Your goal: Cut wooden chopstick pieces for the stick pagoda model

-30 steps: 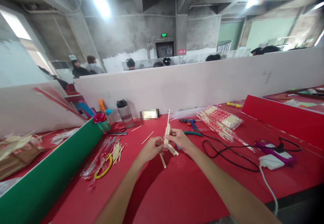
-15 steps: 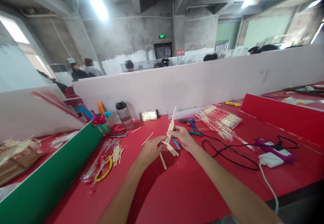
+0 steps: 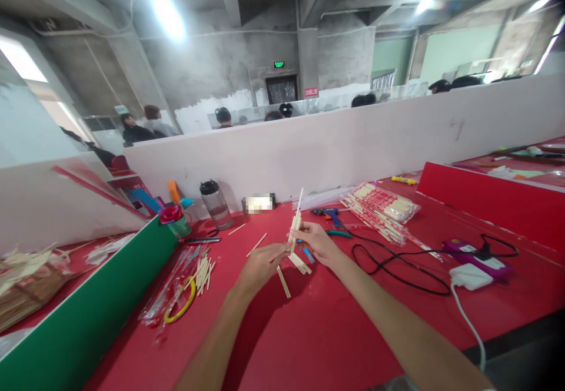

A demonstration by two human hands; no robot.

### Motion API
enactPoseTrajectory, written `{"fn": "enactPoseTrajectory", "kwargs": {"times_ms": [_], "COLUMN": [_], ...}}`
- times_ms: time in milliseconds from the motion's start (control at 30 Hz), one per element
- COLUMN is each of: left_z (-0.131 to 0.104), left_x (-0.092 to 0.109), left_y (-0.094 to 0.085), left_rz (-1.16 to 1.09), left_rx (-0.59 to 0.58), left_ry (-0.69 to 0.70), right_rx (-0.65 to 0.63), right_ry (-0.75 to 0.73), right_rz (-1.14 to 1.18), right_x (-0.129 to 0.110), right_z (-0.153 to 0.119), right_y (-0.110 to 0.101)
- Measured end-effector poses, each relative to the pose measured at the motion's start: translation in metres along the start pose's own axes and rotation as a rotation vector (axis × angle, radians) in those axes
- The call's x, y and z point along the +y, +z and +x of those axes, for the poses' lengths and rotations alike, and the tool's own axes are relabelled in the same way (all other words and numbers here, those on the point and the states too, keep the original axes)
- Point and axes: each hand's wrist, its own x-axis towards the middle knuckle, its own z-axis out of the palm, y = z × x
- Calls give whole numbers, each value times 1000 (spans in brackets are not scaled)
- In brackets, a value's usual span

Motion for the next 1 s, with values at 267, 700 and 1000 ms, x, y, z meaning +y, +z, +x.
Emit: {"fn": "enactPoseTrajectory", "kwargs": {"times_ms": [267, 700, 1000], "left_z": [3, 4, 5], "left_x": [2, -2, -2], "left_y": [-1, 0, 0], "left_rz": [-20, -35, -13], "left_rx": [18, 78, 74], "left_ry": [-10, 20, 26], "right_rx": [-27, -42, -45], "right_ry": [-12, -50, -73], "right_rz": [-9, -9, -58], "right_x": [-2, 2, 5], "right_z": [-3, -1, 0], "right_y": [1, 0, -3]}}
